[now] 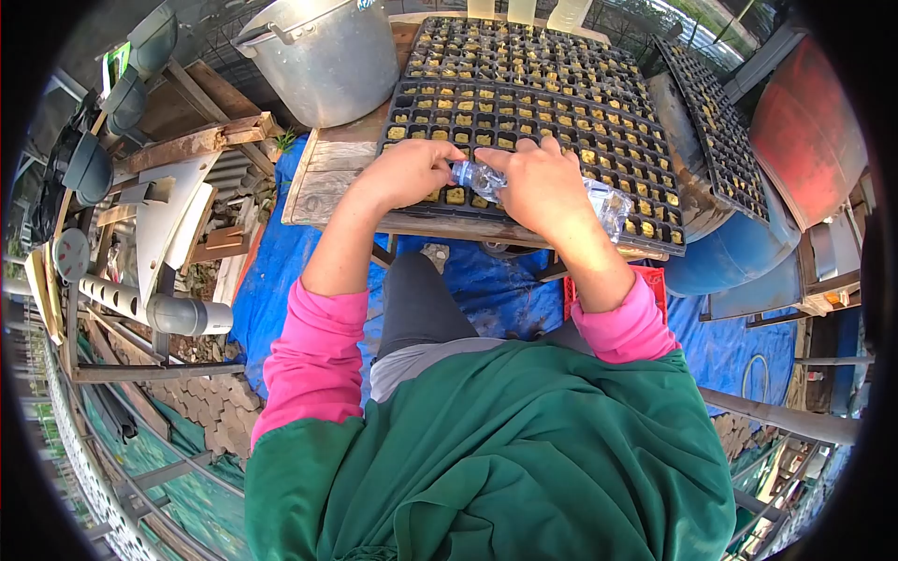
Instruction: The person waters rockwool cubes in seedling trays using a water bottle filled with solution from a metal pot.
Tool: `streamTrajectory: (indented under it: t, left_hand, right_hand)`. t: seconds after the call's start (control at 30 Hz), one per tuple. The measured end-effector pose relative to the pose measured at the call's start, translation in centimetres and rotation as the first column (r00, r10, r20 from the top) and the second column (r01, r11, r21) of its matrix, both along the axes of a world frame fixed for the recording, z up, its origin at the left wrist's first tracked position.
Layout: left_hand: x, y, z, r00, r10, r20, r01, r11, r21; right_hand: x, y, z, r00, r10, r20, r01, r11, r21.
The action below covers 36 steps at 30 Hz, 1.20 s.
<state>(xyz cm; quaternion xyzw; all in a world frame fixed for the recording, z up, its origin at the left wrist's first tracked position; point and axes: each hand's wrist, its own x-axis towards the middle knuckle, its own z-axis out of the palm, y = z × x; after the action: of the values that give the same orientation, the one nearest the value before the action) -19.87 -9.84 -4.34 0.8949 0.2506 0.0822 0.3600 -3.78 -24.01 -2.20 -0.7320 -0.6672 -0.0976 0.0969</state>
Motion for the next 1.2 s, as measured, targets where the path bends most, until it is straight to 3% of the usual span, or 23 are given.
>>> streamTrajectory:
  t: [0.57,1.2]
  left_hand:
    - [0.9,-0.3,-0.6,0.999,-0.013,0.042,0.013,1.000,-0.002]
    - [3.2,-1.2,-0.7,0.997,-0.072,0.009,0.072,0.997,0.009]
  right_hand:
    - [0.9,-0.8,0.0,0.998,-0.068,-0.014,0.067,0.994,-0.085]
    - [2.1,-2.9,0.2,0.992,-0.124,0.037,0.126,0.990,-0.060]
